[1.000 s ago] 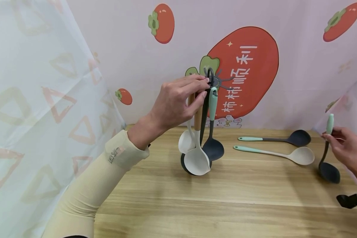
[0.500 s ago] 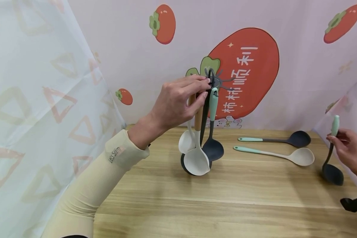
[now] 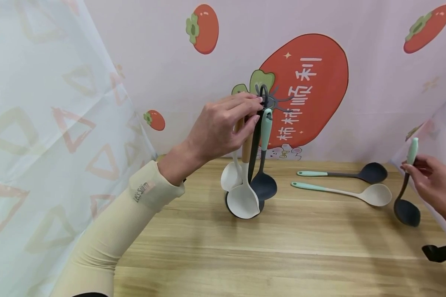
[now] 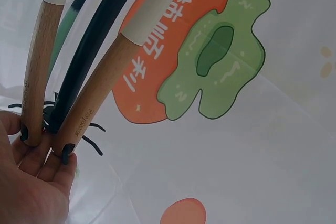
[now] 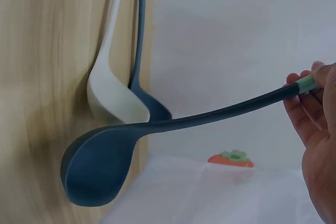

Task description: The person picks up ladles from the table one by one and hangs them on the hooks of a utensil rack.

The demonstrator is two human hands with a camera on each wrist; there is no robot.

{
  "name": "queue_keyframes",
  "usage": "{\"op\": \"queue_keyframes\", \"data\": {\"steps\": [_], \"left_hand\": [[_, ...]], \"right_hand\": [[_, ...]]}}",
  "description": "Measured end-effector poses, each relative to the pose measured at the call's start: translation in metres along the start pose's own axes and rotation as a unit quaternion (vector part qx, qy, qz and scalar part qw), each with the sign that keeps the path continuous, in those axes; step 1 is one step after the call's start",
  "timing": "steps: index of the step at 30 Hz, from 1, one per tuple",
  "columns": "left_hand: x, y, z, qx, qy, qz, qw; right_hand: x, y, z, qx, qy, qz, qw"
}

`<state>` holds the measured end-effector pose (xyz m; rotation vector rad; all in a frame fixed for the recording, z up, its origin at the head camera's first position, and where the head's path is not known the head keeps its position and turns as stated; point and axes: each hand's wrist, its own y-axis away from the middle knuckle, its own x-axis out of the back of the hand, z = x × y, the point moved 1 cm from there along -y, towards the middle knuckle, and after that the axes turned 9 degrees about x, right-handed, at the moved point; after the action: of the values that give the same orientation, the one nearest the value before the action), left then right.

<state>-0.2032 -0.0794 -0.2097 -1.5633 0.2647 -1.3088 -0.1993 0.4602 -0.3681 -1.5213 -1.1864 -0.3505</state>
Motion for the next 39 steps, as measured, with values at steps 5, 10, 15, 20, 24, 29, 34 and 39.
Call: {"op": "queue_keyframes", "data": {"steps": [5,10,15,20,24,29,34,39], "left_hand": [[0.001,0.000,0.000,0.004,-0.006,-0.010,0.9999],[0.002,0.000,0.000,0.001,-0.011,-0.013,0.9999],[0.002,-0.001,0.000,0.000,-0.013,-0.013,0.9998],[0.001,-0.001,0.000,-0.005,-0.014,-0.005,0.9999],[-0.001,-0.001,0.000,-0.010,-0.014,0.003,0.9999],[-0.003,0.000,0.000,-0.020,-0.020,0.015,0.9995],[-0.005,0.000,0.001,-0.021,-0.025,0.021,0.9992],[-0.006,0.001,0.003,-0.014,-0.033,0.021,0.9991]], "right_hand": [[0.003,-0.006,-0.015,0.015,0.010,0.002,0.9998],[0.002,-0.011,-0.023,0.060,-0.004,0.018,0.9980],[0.001,-0.014,-0.029,0.087,0.000,0.025,0.9959],[0.001,-0.016,-0.036,0.092,0.002,0.018,0.9956],[0.001,-0.016,-0.041,0.098,0.000,0.015,0.9951],[0.000,-0.018,-0.047,0.113,-0.010,0.021,0.9934],[-0.001,-0.019,-0.054,0.130,-0.016,0.024,0.9910],[0.000,-0.023,-0.063,0.155,-0.013,0.032,0.9873]]}}
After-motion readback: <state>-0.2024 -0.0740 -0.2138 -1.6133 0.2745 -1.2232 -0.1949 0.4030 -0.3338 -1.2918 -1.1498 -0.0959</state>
